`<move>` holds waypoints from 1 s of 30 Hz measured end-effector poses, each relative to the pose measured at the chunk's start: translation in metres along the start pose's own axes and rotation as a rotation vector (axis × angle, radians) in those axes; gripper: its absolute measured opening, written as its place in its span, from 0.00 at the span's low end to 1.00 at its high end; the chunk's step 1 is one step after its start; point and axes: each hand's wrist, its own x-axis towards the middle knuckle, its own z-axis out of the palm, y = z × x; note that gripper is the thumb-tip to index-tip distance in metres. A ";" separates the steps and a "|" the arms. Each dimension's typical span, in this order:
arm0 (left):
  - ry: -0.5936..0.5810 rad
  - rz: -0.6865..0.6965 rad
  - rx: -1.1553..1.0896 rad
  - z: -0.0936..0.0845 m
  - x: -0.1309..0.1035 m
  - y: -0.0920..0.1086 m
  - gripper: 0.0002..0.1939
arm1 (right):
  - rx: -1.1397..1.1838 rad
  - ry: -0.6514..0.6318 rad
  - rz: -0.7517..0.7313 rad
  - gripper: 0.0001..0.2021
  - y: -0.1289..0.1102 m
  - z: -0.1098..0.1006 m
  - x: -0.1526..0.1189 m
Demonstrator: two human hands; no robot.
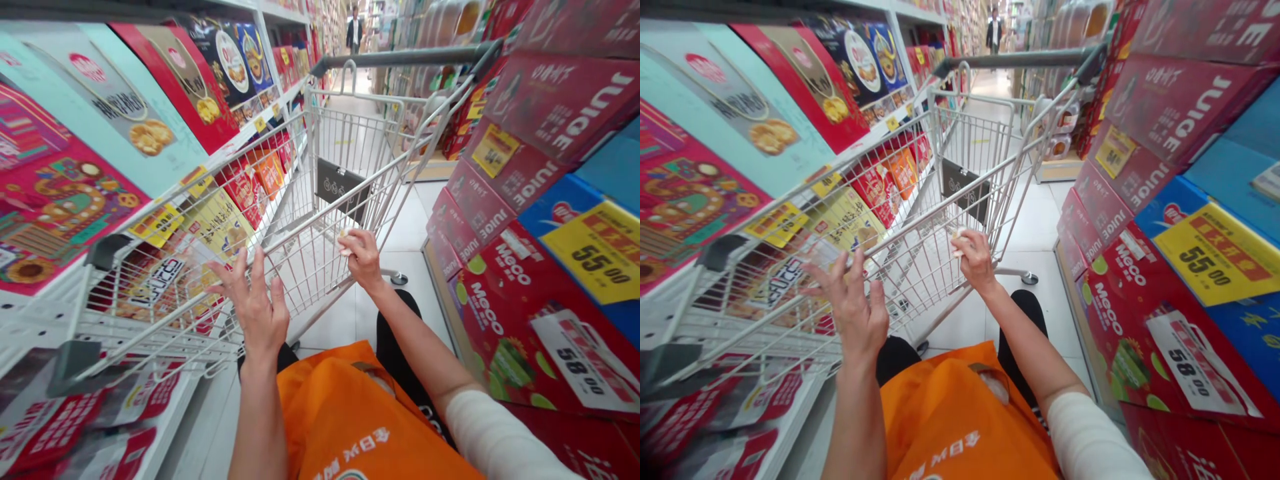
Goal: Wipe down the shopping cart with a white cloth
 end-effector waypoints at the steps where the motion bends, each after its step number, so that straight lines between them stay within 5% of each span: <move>1: -0.001 0.001 -0.004 -0.001 0.000 0.000 0.27 | -0.002 0.036 0.008 0.19 -0.003 -0.001 0.008; 5: -0.003 0.011 -0.023 -0.003 0.000 0.001 0.28 | -0.026 0.116 -0.015 0.20 -0.009 0.005 0.018; 11: -0.029 -0.018 -0.042 -0.003 -0.002 -0.001 0.29 | 0.043 0.001 -0.062 0.21 -0.006 0.008 -0.022; 18: -0.033 -0.017 -0.047 -0.004 -0.002 0.002 0.29 | 0.013 0.084 -0.017 0.18 -0.024 0.006 0.022; 25: 0.092 -0.078 0.071 -0.021 -0.014 -0.022 0.25 | 0.032 -0.024 -0.067 0.21 -0.015 0.020 -0.033; 30: 0.057 -0.095 0.098 -0.022 -0.015 -0.032 0.23 | 0.072 0.037 0.013 0.20 -0.029 0.014 -0.006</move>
